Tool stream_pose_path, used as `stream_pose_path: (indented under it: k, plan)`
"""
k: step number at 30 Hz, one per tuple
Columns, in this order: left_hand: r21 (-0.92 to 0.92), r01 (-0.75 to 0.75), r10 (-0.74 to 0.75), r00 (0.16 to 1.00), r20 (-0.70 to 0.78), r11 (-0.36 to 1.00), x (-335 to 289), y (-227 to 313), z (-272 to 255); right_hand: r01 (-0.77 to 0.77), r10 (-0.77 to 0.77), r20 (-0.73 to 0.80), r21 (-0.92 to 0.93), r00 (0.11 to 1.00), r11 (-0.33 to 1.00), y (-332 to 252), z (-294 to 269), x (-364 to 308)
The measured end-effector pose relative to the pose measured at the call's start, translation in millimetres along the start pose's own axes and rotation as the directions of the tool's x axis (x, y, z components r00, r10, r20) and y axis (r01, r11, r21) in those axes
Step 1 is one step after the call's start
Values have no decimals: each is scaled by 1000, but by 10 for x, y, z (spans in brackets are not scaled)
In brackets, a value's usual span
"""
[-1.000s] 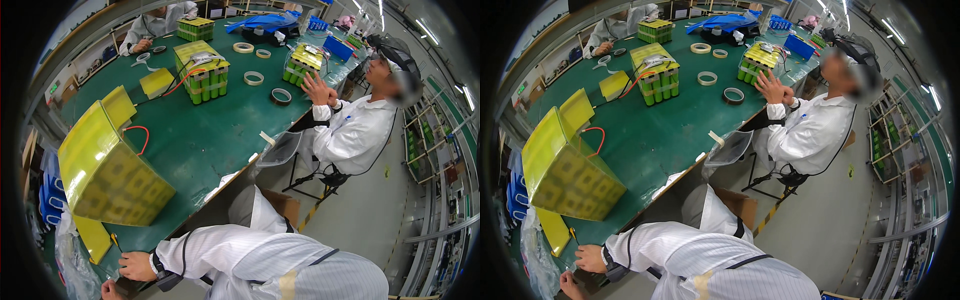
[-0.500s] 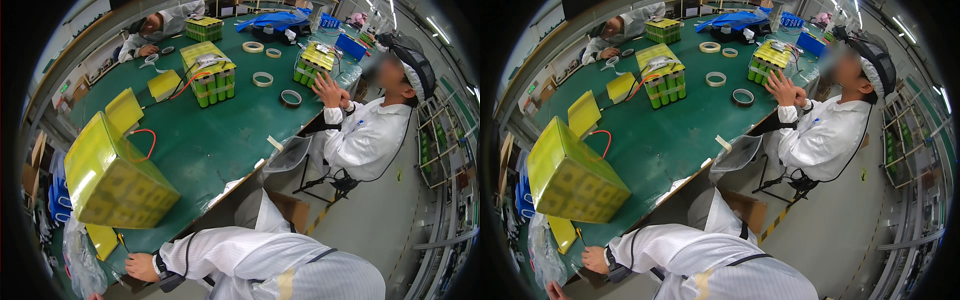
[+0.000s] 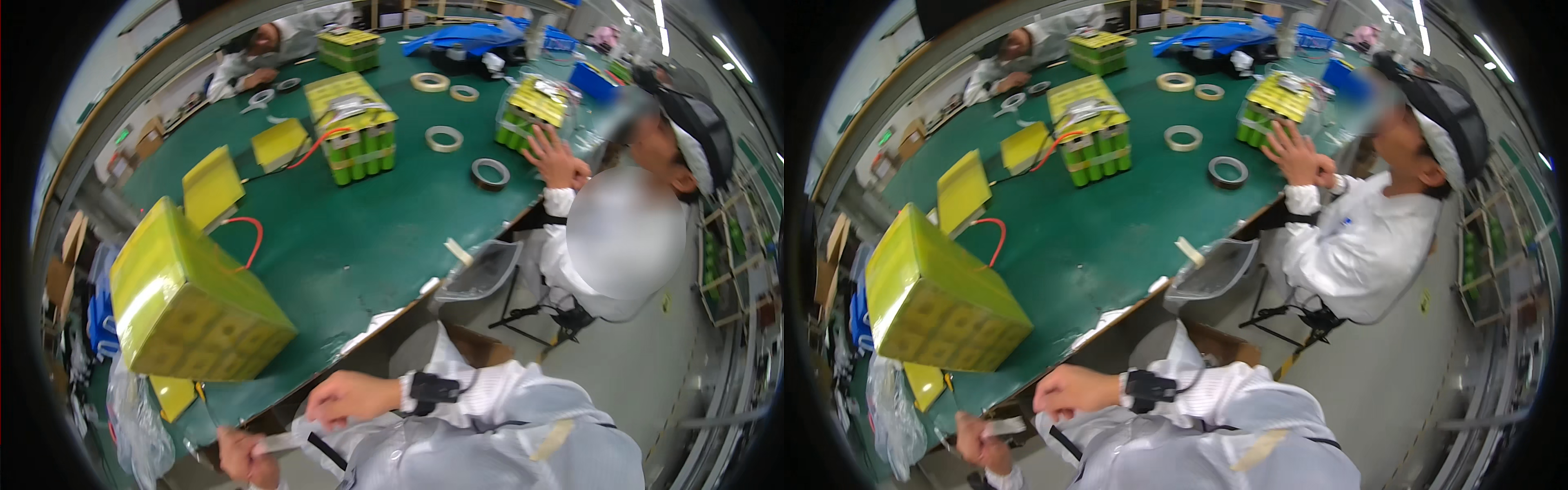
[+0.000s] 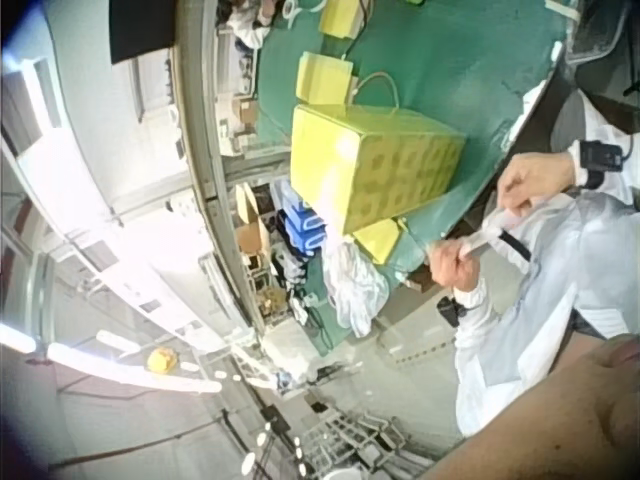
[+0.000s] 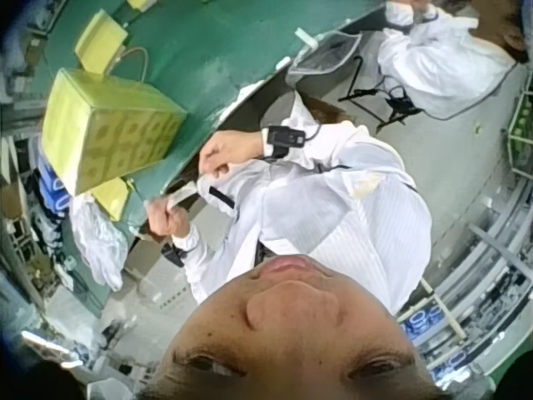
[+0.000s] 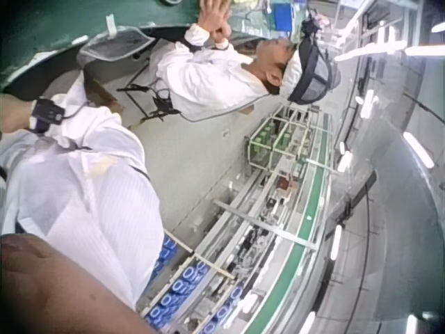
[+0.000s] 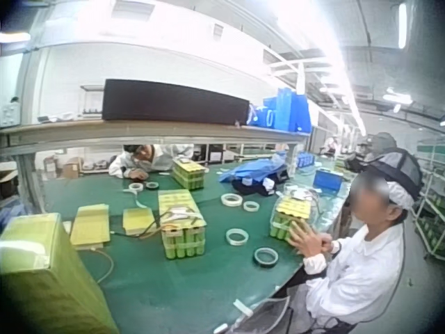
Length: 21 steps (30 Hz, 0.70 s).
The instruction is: Assembling and insulating large lithium-ion battery packs using adhesive tape and plastic sheets in a manufacturing environment.
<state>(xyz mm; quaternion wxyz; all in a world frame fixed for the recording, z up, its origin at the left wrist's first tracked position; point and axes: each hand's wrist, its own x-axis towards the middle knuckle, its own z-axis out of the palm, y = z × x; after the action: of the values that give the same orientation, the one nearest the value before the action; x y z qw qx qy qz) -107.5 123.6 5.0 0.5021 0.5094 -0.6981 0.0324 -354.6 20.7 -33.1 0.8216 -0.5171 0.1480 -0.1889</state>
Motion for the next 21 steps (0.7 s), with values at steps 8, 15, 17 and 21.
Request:
stream_pose_path:
  k: [8, 15, 17, 21]
  plan:
    - [-4, -222, 217, 948, 234, 975, 464, 277, 731, -53, 110, -113, 421, 987, 906, -285, -396, -516]
    - [67, -315, 285, 917, 279, 947, 580, 265, 813, -89, 147, -91, 463, 985, 882, -397, -478, -547]
    - [93, -328, 292, 916, 277, 940, 586, 243, 803, -124, 159, -19, 532, 987, 838, -361, -465, -547]
    - [108, -360, 316, 902, 295, 927, 580, 178, 762, -104, 162, -42, 605, 986, 790, -249, -428, -527]
